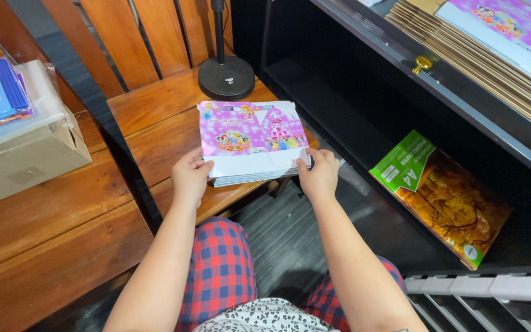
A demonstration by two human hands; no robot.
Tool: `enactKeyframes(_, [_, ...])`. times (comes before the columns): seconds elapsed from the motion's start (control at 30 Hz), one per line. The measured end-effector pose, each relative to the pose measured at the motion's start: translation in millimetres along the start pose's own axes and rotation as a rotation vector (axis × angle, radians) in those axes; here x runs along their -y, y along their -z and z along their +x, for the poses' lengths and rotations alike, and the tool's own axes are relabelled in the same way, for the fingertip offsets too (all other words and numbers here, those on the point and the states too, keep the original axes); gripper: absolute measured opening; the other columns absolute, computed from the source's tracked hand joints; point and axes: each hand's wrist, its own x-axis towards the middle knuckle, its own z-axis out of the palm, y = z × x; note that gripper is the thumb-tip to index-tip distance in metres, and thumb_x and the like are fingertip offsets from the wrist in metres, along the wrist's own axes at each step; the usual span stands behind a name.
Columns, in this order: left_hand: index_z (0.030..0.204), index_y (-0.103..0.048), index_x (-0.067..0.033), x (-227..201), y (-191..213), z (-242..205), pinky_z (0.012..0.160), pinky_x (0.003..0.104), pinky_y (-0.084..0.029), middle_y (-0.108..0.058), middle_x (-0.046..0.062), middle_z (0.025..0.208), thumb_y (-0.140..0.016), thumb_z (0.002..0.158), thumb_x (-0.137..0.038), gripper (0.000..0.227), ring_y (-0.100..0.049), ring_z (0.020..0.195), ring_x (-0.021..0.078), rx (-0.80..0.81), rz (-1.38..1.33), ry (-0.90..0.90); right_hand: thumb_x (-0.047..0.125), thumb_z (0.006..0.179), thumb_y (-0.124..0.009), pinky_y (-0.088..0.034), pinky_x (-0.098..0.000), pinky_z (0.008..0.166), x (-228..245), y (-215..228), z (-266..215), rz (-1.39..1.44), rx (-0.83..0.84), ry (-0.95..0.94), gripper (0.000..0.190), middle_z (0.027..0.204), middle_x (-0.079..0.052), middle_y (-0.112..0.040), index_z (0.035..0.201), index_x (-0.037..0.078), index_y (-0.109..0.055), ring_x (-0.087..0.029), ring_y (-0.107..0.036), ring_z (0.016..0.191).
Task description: The person organizes stationery items by placing a package of photo paper into a shelf and then stacking multiple pink gift bags on top of a pile of cardboard boxes on the same shelf.
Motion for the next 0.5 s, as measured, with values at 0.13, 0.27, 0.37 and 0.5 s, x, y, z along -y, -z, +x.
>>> enactKeyframes(0.13, [0.145,-0.058,-0.0048,12,20,8,0.073,0.036,-0.067,-0.071,0.021,0.110,-0.069,0.095,0.001,0.052,-0.071,0.092,0.0212,-0.027,-0.009,-0.012,0.027,0.093,-0.078,-0.055,-0.0388,0.096,-4,-6,-1,0.066,-0.063,0.032,0.032,0.119,-0.006,-0.060,0.121,0.012,-0.076,-0.028,-0.060,0.116])
enactKeyframes(0.27, [0.145,-0.059,-0.0061,8,36,4,0.074,0.038,-0.067,-0.070,0.020,0.109,-0.067,0.096,0.002,0.051,-0.070,0.092,0.0208,-0.041,0.001,-0.008,0.020,0.086,-0.082,-0.060,-0.0330,0.082,-3,-17,-1,0.233,-0.135,0.091,0.030,0.102,-0.009,-0.068,0.114,0.010,-0.078,-0.025,-0.070,0.096])
enactKeyframes(0.37, [0.147,-0.058,-0.0063,3,42,-1,0.077,0.038,-0.066,-0.069,0.019,0.108,-0.066,0.097,0.003,0.051,-0.067,0.092,0.0197,-0.036,-0.032,-0.003,0.017,0.089,-0.080,-0.062,-0.0281,0.081,13,-6,-8,0.329,-0.049,0.006,0.031,0.104,-0.010,-0.071,0.118,0.008,-0.076,-0.022,-0.072,0.099])
enactKeyframes(0.5, [0.145,-0.060,-0.0082,12,51,1,0.077,0.038,-0.067,-0.069,0.018,0.104,-0.067,0.096,0.003,0.051,-0.068,0.089,0.0194,-0.034,-0.100,0.003,0.016,0.092,-0.079,-0.062,-0.0281,0.086,22,1,-14,0.424,0.058,-0.101,0.037,0.116,-0.014,-0.075,0.127,0.008,-0.073,-0.020,-0.073,0.108])
